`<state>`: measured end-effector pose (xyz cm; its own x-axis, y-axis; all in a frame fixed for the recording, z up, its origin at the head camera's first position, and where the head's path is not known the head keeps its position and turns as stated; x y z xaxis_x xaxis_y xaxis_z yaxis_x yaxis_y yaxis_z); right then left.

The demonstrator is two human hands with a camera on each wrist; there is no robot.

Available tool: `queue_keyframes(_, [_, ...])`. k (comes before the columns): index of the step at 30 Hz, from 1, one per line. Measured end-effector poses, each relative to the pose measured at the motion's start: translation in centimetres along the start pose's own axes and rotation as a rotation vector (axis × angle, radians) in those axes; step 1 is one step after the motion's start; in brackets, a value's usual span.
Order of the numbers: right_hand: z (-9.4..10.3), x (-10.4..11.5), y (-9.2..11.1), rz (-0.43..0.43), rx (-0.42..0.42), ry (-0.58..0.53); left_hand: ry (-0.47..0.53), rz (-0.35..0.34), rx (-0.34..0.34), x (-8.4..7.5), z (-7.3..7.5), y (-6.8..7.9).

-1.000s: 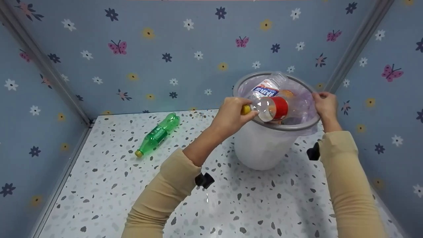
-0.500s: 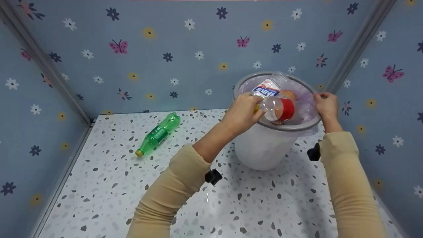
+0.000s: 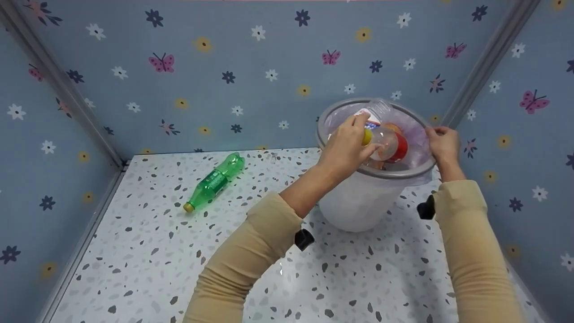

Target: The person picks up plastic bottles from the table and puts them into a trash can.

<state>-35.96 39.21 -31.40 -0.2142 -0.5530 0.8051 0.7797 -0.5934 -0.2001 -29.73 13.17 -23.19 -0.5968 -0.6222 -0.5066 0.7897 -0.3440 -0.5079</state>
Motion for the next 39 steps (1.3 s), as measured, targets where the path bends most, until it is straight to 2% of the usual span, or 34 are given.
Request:
queue_keyframes(5, [0.0, 0.0, 0.1, -0.003, 0.006, 0.001, 0.162, -0.078, -0.174, -0.5, 1.0, 0.1])
queue_keyframes(7, [0.0, 0.1, 0.1, 0.001, 0.008, 0.001, 0.237, -0.112, -0.213, -0.7, 1.2, 0.2])
queue_keyframes(10, [0.0, 0.2, 0.1, 0.009, 0.013, 0.003, 0.309, -0.139, -0.226, -0.9, 1.3, 0.3])
queue_keyframes(14, [0.2, 0.3, 0.0, 0.017, 0.008, 0.000, 0.276, -0.129, -0.218, -0.9, 1.2, 0.3])
queue_keyframes(18, [0.1, 0.2, 0.0, 0.010, 0.015, -0.007, 0.247, -0.118, -0.250, -0.9, 1.5, 0.4])
queue_keyframes(24, [0.1, 0.1, 0.0, 0.001, 0.015, -0.004, 0.309, -0.193, -0.300, -1.7, 1.8, 0.5])
queue_keyframes(27, [0.0, -0.1, 0.0, -0.010, 0.017, -0.001, 0.287, -0.218, -0.303, -2.0, 1.7, 0.6])
queue_keyframes(33, [-0.1, -0.3, 0.1, -0.028, 0.023, -0.004, 0.180, -0.230, -0.250, -2.6, 0.8, 0.3])
queue_keyframes(39, [0.1, -0.2, 0.0, -0.006, 0.010, -0.001, 0.146, -0.221, -0.223, -2.2, 0.3, 0.4])
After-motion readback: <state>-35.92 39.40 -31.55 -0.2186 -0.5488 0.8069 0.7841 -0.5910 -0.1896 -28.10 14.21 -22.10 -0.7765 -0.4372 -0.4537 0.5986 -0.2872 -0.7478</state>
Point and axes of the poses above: each hand's wrist, its own y-axis away from the middle knuckle, its own z-axis out of the back of the hand, x = y × z, the point moved 8 cm from there along -y, towards the middle knuckle, and after that the axes turned 9 degrees about -x, right-handed, at the moved point
